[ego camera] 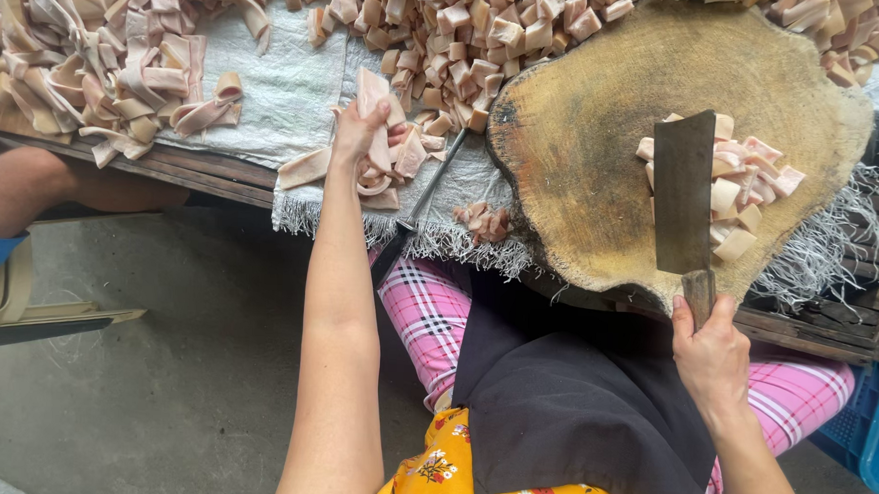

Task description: The person sits cross-legged on the floor and uses a large cleaver to chop strips of meat into small cubes on a wooden cutting board. They repeatedly pick up meat strips, slice them, and occasionally move the chopped pieces aside.

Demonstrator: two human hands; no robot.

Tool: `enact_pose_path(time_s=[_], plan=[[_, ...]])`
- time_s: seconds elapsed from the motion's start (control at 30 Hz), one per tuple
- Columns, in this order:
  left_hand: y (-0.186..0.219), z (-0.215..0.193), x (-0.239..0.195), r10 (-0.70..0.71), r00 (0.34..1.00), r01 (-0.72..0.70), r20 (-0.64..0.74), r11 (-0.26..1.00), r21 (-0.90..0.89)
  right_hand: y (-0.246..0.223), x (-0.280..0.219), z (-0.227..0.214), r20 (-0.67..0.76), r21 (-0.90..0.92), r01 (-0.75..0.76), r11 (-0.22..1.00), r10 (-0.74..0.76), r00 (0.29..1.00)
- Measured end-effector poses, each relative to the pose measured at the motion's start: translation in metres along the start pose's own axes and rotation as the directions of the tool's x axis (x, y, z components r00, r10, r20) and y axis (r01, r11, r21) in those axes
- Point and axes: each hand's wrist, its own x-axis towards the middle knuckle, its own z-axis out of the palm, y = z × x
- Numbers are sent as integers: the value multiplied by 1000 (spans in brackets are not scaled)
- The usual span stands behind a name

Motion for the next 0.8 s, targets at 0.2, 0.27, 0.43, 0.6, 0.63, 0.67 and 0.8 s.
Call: enact_pose_path(time_s=[0.2, 0.27, 0.43, 0.6, 0.63, 0.67, 0.8], plan=[[84, 58, -22, -51, 998, 64, 48, 944, -325, -1, -1, 3, -26, 9, 21, 1000, -21, 999], [91, 65, -24, -57, 988, 119, 143, 875, -470, 1, -1, 5, -30, 14, 30, 999, -29, 999], [82, 66, -44, -91, 962, 204, 257, 865, -458, 7, 4, 6, -20, 15, 38, 999, -38, 999], [100, 59, -26, -7, 999, 45, 54, 645, -762, 10, 5, 7, -16, 23, 51, 998, -51, 999], [112, 63, -26, -13, 1000, 22, 17, 586, -810, 9, 5, 7, -11, 31, 38, 999, -37, 999], [122, 70, -36, 4, 999, 32, 46, 651, -758, 8, 6, 7, -5, 40, 24, 999, -24, 1000], [147, 121, -111, 8, 967, 107, 255, 894, -435, 5, 6, 5, -28, 63, 48, 997, -47, 999]])
